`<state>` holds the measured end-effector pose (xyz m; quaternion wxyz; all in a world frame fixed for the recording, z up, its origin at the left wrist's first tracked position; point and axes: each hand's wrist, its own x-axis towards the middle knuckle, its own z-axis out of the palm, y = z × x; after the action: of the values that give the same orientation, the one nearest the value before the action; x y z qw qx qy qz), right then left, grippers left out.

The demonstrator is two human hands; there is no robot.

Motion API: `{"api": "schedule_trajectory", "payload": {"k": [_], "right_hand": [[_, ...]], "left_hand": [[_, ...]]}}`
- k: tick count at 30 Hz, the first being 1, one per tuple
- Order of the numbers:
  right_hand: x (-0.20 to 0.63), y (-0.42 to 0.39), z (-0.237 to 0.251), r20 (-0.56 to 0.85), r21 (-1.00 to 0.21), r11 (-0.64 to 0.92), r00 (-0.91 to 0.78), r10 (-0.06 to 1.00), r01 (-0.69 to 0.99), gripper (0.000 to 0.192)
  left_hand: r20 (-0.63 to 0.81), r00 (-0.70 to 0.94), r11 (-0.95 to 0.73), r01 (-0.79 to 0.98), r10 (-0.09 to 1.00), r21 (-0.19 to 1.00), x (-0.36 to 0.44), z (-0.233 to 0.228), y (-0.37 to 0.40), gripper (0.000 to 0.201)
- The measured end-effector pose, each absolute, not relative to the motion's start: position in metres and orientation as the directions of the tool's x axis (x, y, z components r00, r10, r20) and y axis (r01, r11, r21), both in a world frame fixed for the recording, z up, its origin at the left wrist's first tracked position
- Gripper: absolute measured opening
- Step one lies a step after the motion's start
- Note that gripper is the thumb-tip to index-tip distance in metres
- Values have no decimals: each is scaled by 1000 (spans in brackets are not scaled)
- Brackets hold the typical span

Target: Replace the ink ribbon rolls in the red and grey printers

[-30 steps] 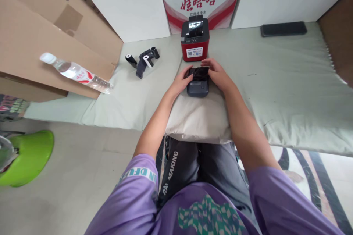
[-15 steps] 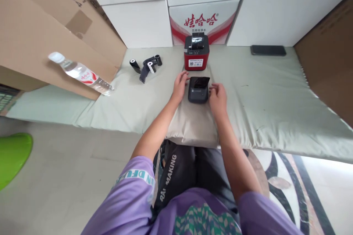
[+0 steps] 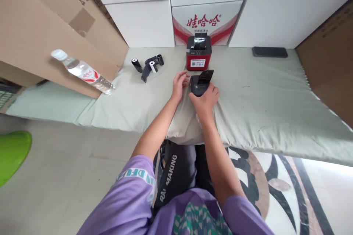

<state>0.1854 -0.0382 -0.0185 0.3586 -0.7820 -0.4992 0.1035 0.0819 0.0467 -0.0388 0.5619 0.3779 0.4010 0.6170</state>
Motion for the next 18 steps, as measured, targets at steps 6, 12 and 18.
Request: {"api": "schedule_trajectory", "payload": {"k": [6,12,18], "right_hand": [[260,43,-3,358,-622,-244,548,756,744,92],[323,113,-12,335,-652,-339,659,673,678,85],[322,121,-28,206,-637,-459,711,672,619,104]], "left_hand": [[82,-83,-108,-379,993,919,89,-42,46,14],[133,-10,-130,-304,991,944,90,-44,43,17],[164,29,-150,-270,986,951,90,-48,45,20]]}}
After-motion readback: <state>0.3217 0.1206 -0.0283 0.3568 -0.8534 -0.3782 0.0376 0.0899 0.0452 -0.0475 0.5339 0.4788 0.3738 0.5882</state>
